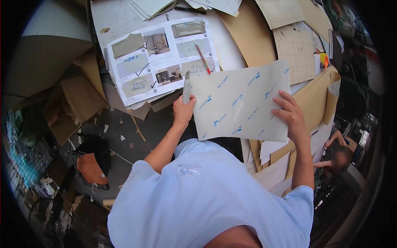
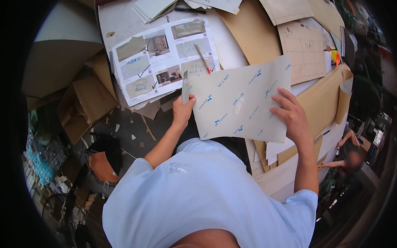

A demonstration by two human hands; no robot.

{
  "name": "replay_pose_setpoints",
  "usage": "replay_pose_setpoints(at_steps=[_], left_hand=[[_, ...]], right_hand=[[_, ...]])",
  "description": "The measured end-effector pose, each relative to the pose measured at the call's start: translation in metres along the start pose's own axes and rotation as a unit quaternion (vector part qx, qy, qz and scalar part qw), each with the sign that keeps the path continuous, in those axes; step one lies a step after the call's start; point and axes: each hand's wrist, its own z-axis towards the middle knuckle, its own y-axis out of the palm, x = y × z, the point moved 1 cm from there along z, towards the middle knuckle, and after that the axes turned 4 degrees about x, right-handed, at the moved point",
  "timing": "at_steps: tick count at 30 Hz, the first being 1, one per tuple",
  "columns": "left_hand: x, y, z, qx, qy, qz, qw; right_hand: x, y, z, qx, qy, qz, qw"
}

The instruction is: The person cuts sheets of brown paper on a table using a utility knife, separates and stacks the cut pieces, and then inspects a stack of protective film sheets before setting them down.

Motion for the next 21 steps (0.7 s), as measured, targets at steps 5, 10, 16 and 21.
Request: replay_pose_setpoints(at_steps=[5,10,16,21], left_hand=[[-0.003,0.000,0.002,-0.004,-0.001,-0.004,1.000],[-0.009,0.001,0.005,-0.014,-0.015,0.001,1.000],[-0.018,0.004,0.009,-0.018,0.009,-0.022,1.000],[-0.020,0.005,0.010,-0.016,-0.002,-0.036,0.999]], right_hand=[[-0.004,0.002,0.001,0.005,0.005,0.002,1.000],[-0.003,0.004,0.002,0.007,0.000,-0.002,1.000],[-0.005,0.005,0.003,0.013,0.002,-0.006,1.000],[-0.005,0.006,0.003,0.012,0.008,-0.011,1.000]])
